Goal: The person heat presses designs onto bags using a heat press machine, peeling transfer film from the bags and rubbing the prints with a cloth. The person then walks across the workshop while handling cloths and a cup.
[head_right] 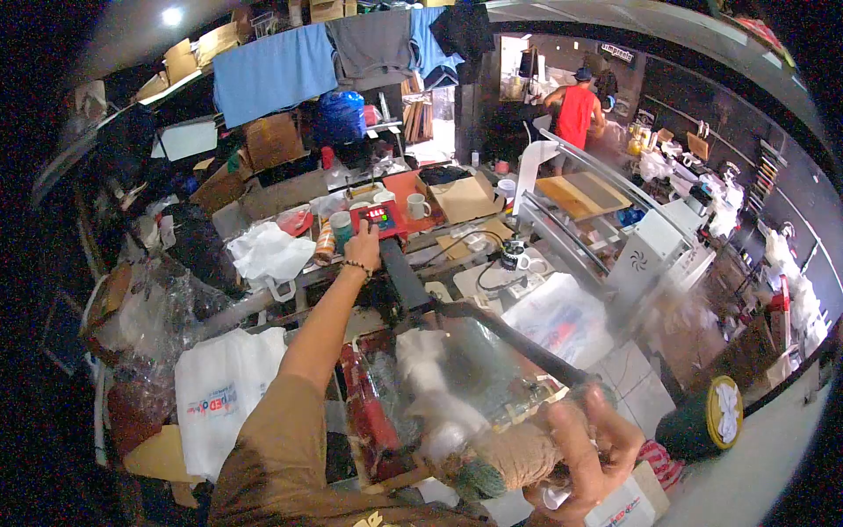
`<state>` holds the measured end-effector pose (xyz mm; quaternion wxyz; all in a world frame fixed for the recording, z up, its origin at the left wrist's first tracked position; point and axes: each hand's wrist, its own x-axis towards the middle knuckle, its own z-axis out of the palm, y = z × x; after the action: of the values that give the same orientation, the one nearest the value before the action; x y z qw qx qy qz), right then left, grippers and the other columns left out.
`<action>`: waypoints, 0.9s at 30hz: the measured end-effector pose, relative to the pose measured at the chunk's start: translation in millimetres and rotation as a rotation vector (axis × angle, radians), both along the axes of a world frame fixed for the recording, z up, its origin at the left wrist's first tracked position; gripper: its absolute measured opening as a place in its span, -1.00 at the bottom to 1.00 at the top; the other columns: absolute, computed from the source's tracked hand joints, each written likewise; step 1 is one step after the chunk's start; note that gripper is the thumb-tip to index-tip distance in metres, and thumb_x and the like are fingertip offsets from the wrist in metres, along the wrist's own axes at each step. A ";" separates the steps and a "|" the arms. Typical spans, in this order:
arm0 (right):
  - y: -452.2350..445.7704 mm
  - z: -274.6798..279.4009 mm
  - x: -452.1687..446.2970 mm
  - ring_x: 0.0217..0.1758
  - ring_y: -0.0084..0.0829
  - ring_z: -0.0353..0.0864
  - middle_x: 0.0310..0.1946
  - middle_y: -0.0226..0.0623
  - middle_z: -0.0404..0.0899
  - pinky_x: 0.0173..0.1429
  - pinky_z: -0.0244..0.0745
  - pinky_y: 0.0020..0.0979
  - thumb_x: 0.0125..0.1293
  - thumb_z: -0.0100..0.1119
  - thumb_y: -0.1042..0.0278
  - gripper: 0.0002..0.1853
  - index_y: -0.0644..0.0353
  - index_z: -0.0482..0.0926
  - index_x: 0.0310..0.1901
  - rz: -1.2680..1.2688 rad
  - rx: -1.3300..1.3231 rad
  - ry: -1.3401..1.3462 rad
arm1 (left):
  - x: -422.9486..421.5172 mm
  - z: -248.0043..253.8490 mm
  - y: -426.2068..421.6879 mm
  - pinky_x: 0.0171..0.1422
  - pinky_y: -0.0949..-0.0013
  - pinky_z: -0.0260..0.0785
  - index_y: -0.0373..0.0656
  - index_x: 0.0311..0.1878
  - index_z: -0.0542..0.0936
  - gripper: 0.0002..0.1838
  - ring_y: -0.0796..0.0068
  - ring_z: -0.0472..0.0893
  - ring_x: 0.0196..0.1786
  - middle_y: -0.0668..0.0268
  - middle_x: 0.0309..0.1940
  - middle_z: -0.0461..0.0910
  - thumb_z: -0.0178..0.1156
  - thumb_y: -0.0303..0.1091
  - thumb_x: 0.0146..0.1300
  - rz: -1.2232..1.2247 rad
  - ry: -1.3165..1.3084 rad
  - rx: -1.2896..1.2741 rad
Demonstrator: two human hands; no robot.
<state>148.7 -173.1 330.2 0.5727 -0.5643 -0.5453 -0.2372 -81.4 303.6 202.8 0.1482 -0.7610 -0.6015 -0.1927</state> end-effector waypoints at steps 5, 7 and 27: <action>-0.5 3.0 1.6 0.01 -0.16 0.65 -0.03 -0.01 0.54 0.10 0.55 -0.28 -0.08 0.53 0.17 -0.58 0.07 0.76 -0.11 -0.001 0.006 -0.044 | 1.1 2.2 -5.4 -0.14 0.02 0.59 -0.21 0.17 0.38 -0.38 -0.04 0.70 -0.17 0.06 0.12 0.35 0.37 -0.49 -0.02 -0.025 -0.061 0.002; -0.3 3.4 1.2 0.01 -0.16 0.65 -0.04 -0.01 0.55 0.11 0.55 -0.27 -0.08 0.53 0.18 -0.58 0.06 0.76 -0.12 0.015 0.008 -0.026 | -0.5 0.4 -6.3 -0.14 0.01 0.59 -0.21 0.18 0.37 -0.36 -0.05 0.70 -0.17 0.06 0.12 0.34 0.37 -0.50 -0.02 -0.044 -0.080 0.013; -2.0 3.1 -0.7 0.02 -0.14 0.65 -0.02 -0.01 0.52 0.14 0.54 -0.26 -0.06 0.53 0.15 -0.57 0.08 0.76 -0.11 0.004 0.002 -0.020 | 11.4 -3.6 8.5 -0.06 0.06 0.59 0.29 0.44 0.30 -0.41 -0.02 0.70 -0.14 0.05 0.16 0.32 0.02 -0.41 0.36 0.061 0.106 -0.053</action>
<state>148.1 -175.1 333.3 0.5684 -0.5603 -0.5516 -0.2423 -70.0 312.1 199.2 0.1654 -0.7551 -0.6206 -0.1317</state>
